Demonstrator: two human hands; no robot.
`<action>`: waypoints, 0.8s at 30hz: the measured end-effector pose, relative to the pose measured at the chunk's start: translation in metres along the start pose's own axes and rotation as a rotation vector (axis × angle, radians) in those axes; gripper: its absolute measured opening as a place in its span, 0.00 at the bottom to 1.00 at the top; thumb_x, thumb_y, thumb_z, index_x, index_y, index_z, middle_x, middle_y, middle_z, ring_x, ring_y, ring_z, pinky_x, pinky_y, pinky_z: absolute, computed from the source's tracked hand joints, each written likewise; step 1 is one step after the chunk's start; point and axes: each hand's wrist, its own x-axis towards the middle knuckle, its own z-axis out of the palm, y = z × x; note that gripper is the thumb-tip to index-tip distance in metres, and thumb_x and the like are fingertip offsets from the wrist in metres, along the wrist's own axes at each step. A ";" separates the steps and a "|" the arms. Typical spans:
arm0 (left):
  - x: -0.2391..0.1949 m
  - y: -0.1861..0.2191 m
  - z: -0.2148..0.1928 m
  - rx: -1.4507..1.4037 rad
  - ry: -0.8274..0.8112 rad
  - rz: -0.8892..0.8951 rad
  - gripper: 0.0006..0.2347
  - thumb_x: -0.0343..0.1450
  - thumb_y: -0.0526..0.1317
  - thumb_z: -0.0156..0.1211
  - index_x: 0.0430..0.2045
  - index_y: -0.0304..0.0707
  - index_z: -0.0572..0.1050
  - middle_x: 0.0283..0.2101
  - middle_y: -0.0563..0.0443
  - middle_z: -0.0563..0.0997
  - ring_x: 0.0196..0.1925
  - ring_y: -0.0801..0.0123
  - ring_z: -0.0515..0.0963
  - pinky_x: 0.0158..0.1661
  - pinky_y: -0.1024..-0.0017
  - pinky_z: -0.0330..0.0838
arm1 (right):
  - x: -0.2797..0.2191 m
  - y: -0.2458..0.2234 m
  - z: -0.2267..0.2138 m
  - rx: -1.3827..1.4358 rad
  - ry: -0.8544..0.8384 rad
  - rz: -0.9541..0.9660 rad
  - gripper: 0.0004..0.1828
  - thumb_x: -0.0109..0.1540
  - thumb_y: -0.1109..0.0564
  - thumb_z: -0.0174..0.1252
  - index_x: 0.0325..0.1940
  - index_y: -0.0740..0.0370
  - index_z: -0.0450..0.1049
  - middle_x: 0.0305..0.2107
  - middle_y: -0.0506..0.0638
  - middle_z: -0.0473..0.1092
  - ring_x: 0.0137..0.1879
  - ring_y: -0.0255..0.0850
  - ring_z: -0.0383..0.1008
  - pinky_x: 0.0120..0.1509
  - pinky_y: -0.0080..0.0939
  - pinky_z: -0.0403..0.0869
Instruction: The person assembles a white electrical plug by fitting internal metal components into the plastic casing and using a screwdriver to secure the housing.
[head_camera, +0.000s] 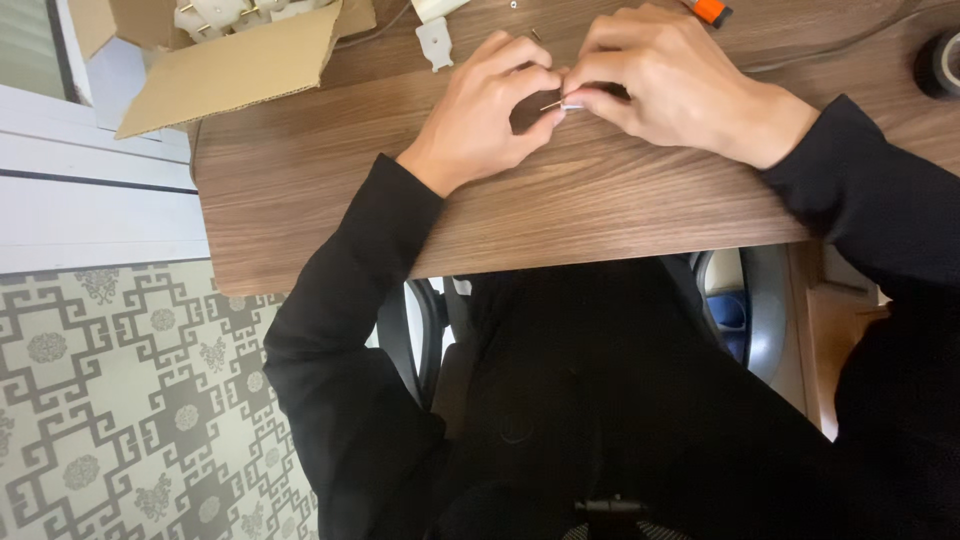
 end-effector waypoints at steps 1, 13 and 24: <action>0.000 -0.002 0.001 0.000 -0.002 0.000 0.08 0.80 0.37 0.80 0.48 0.34 0.88 0.50 0.50 0.80 0.50 0.55 0.75 0.46 0.58 0.81 | 0.000 0.000 0.000 0.001 0.001 0.001 0.05 0.84 0.51 0.75 0.59 0.53 0.90 0.49 0.50 0.79 0.50 0.54 0.82 0.52 0.58 0.79; -0.001 -0.005 0.009 0.042 0.056 0.100 0.07 0.81 0.34 0.80 0.44 0.30 0.85 0.52 0.42 0.84 0.53 0.51 0.78 0.51 0.55 0.81 | 0.003 -0.023 -0.007 -0.340 -0.007 -0.140 0.06 0.83 0.53 0.72 0.55 0.56 0.84 0.49 0.49 0.79 0.49 0.42 0.83 0.53 0.47 0.85; -0.004 -0.005 0.016 0.076 0.095 0.094 0.07 0.80 0.35 0.79 0.46 0.31 0.85 0.51 0.45 0.84 0.50 0.52 0.77 0.48 0.57 0.80 | 0.000 -0.026 -0.005 -0.331 0.003 -0.116 0.06 0.85 0.58 0.67 0.54 0.60 0.81 0.50 0.51 0.77 0.47 0.49 0.79 0.44 0.50 0.81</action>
